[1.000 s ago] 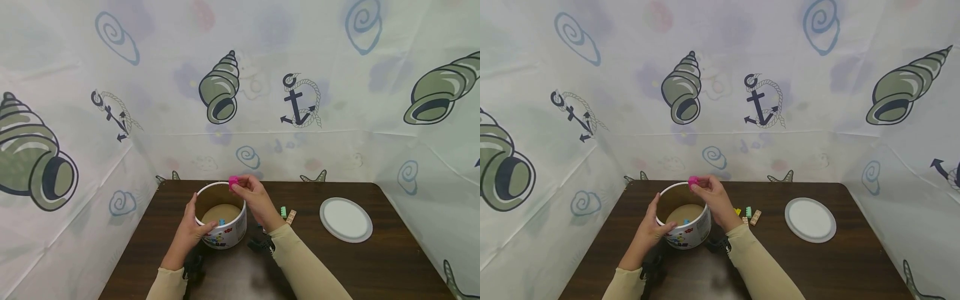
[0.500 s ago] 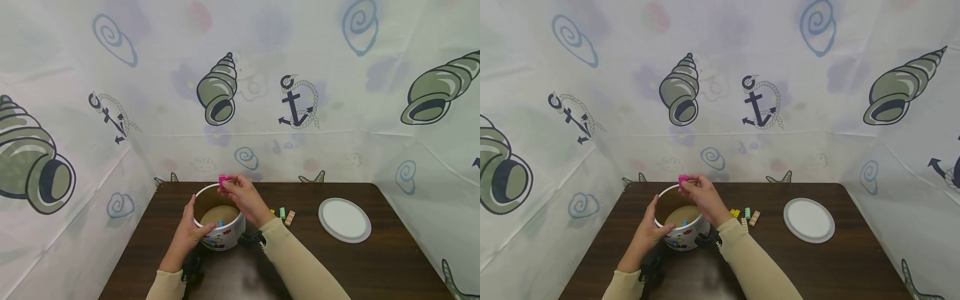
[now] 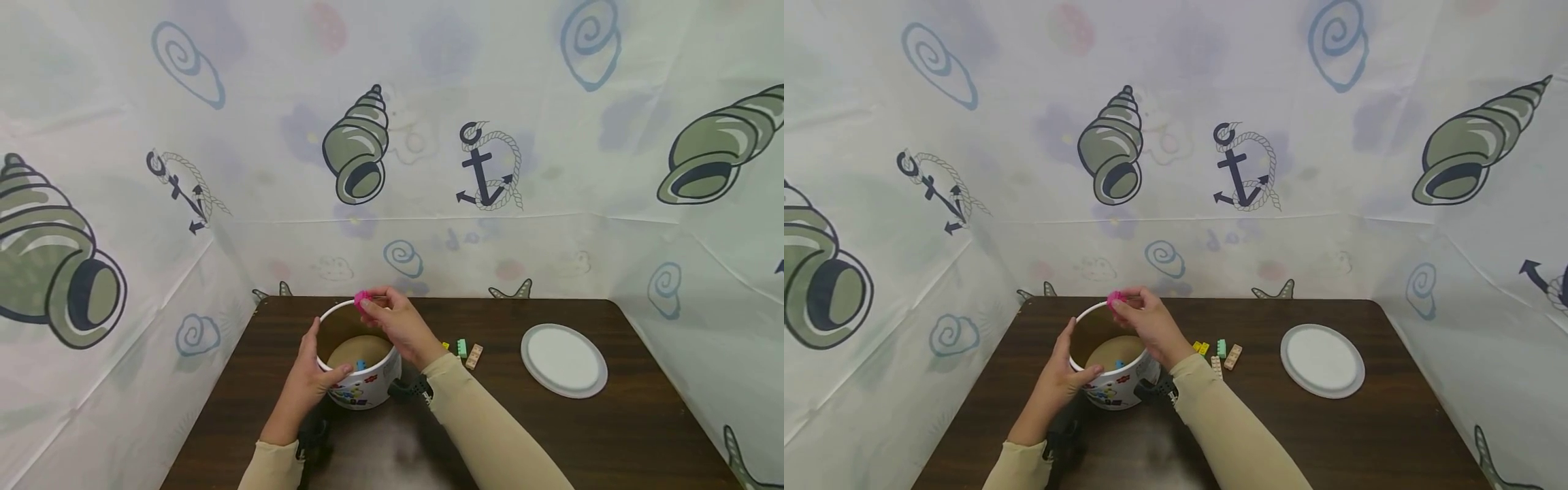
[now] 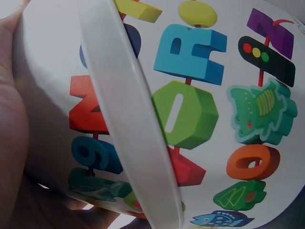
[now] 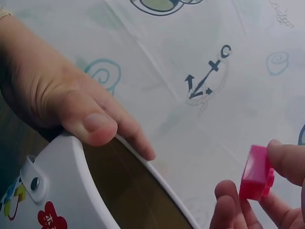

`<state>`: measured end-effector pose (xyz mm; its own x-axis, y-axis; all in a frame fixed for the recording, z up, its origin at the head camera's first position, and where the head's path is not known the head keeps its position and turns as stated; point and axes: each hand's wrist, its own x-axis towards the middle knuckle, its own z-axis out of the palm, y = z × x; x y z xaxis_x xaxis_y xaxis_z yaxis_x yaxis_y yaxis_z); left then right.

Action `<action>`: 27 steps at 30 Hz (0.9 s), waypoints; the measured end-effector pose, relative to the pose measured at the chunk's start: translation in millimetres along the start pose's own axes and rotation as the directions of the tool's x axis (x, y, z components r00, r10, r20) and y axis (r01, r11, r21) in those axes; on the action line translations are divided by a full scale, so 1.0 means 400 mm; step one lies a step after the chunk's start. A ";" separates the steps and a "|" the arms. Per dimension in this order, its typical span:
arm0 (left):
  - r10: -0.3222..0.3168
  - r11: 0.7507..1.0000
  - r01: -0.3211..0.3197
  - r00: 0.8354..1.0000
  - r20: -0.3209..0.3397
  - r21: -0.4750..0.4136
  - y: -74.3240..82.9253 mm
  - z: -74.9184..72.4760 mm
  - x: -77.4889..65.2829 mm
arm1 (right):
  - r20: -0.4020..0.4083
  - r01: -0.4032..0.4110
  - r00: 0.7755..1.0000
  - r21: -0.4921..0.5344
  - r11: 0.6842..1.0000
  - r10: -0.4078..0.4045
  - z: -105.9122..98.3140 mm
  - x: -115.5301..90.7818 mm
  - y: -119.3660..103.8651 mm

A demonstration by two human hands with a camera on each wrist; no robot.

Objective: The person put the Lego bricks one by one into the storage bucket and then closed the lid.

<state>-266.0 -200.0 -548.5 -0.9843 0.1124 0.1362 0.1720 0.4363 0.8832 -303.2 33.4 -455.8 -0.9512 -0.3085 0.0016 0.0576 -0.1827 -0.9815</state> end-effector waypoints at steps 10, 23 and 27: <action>-0.008 1.000 0.008 1.000 0.006 -0.001 0.004 0.000 0.000 | -0.025 0.005 1.000 -0.053 0.999 -0.006 -0.019 -0.004 0.008; -0.018 1.000 0.018 1.000 0.011 -0.005 -0.002 -0.003 -0.002 | -0.066 0.039 0.997 -0.073 0.997 -0.044 -0.035 -0.021 -0.006; -0.017 1.000 0.017 1.000 0.012 -0.003 -0.002 -0.004 -0.002 | -0.068 0.065 0.995 -0.090 0.994 -0.071 -0.040 -0.039 -0.014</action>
<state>-265.3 -202.0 -548.7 -0.9865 0.1154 0.1161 0.1553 0.4356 0.8866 -293.7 54.0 -453.5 -0.9714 -0.2301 0.0584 -0.0319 -0.1172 -0.9926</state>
